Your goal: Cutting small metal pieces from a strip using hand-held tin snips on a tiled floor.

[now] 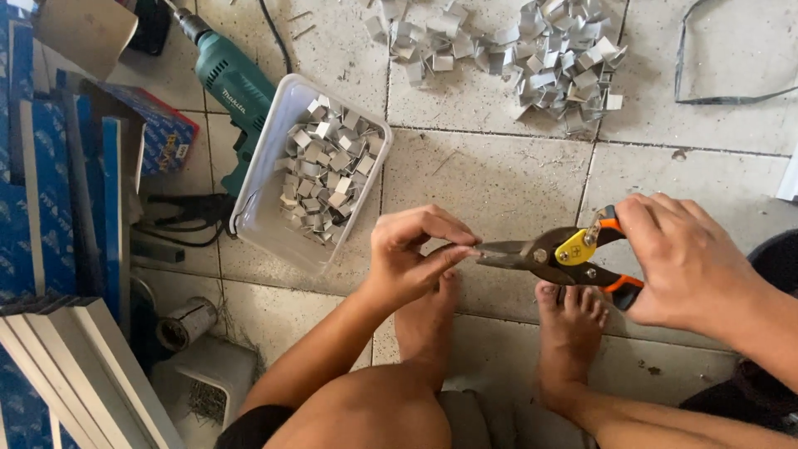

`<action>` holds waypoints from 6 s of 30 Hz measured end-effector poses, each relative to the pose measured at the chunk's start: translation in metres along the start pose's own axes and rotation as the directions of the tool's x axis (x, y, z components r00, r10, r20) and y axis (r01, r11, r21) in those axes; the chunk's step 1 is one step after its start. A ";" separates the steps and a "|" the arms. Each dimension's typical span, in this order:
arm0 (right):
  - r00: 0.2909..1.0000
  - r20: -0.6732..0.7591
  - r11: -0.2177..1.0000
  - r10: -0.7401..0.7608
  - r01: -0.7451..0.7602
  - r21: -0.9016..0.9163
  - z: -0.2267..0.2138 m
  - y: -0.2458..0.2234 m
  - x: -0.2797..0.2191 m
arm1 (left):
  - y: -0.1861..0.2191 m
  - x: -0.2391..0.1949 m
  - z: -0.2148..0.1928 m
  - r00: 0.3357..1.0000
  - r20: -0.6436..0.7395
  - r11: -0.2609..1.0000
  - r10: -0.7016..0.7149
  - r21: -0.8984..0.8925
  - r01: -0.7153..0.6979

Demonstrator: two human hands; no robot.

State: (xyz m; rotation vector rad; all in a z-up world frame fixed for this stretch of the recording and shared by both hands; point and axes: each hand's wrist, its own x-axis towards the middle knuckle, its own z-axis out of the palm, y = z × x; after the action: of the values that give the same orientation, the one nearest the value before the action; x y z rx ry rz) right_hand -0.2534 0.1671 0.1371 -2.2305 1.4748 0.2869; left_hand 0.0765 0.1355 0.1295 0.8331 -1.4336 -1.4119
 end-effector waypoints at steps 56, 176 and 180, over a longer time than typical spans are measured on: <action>0.980 -0.169 0.988 0.102 -0.079 0.133 0.034 0.048 -0.014 | -0.125 0.173 -0.063 0.962 0.035 0.083 -0.271 0.996 -0.013; 0.951 -0.308 0.889 0.032 0.114 0.444 0.005 -0.013 0.003 | -0.010 0.048 -0.018 0.967 -0.110 0.949 -0.232 -0.246 0.199; 0.932 -0.354 0.876 0.081 0.102 0.471 -0.018 -0.032 0.009 | 0.005 0.034 -0.006 0.991 -0.072 0.941 -0.111 -0.329 0.082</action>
State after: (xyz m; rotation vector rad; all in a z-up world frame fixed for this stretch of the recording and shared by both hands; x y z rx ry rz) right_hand -0.2221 0.1615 0.1568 -1.9352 1.5035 -0.4857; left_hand 0.0714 0.1018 0.1385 0.7503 -1.0641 -1.6109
